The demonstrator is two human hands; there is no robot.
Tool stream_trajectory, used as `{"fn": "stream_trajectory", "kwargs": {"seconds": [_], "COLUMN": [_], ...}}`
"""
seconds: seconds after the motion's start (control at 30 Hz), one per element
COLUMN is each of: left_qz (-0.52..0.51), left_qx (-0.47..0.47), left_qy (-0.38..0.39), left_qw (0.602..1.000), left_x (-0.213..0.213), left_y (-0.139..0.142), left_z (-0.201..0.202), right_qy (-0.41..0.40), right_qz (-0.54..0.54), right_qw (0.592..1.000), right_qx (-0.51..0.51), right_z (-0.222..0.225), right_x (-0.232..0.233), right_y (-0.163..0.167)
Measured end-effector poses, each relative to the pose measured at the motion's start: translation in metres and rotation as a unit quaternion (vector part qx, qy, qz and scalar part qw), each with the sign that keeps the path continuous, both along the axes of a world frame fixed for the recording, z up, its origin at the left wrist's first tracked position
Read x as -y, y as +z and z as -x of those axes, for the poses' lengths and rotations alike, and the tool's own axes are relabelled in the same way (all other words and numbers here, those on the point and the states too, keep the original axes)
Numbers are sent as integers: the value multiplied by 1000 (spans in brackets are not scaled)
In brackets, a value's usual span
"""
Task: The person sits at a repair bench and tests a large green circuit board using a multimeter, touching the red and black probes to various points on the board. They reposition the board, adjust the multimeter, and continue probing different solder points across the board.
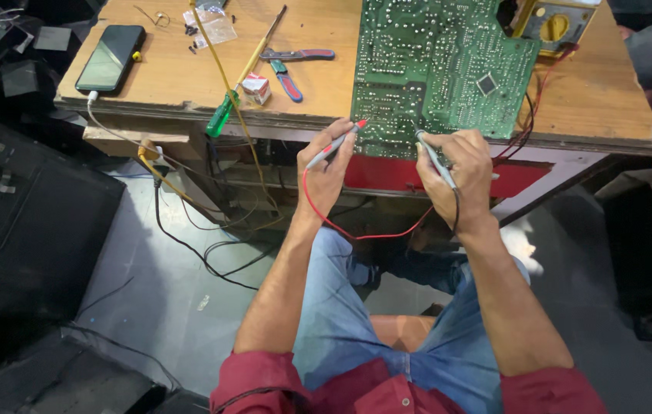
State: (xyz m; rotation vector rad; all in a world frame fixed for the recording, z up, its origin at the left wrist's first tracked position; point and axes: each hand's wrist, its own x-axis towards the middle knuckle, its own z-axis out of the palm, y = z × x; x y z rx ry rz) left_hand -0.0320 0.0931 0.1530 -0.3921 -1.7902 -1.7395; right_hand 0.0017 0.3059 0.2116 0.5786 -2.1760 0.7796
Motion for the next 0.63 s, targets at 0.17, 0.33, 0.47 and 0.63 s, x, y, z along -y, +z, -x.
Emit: {"fn": "stream_trajectory", "kwargs": {"seconds": [0.17, 0.33, 0.47, 0.63], "left_qz": [2, 6, 0, -5], "left_qx": [2, -1, 15, 13], "left_qy": [-7, -3, -8, -18], "left_qw": [1000, 1000, 1000, 1000], "left_x": [1, 1, 2, 2], "left_y": [-1, 0, 1, -1], "left_z": [0, 0, -2, 0], "right_qy": [2, 3, 5, 5], "right_qz": [3, 5, 7, 6], "right_qw": [1000, 1000, 1000, 1000], "right_qx": [-7, -1, 1, 1], "right_z": [0, -1, -3, -1], "right_x": [0, 0, 1, 0], "right_y": [-1, 0, 1, 1]}}
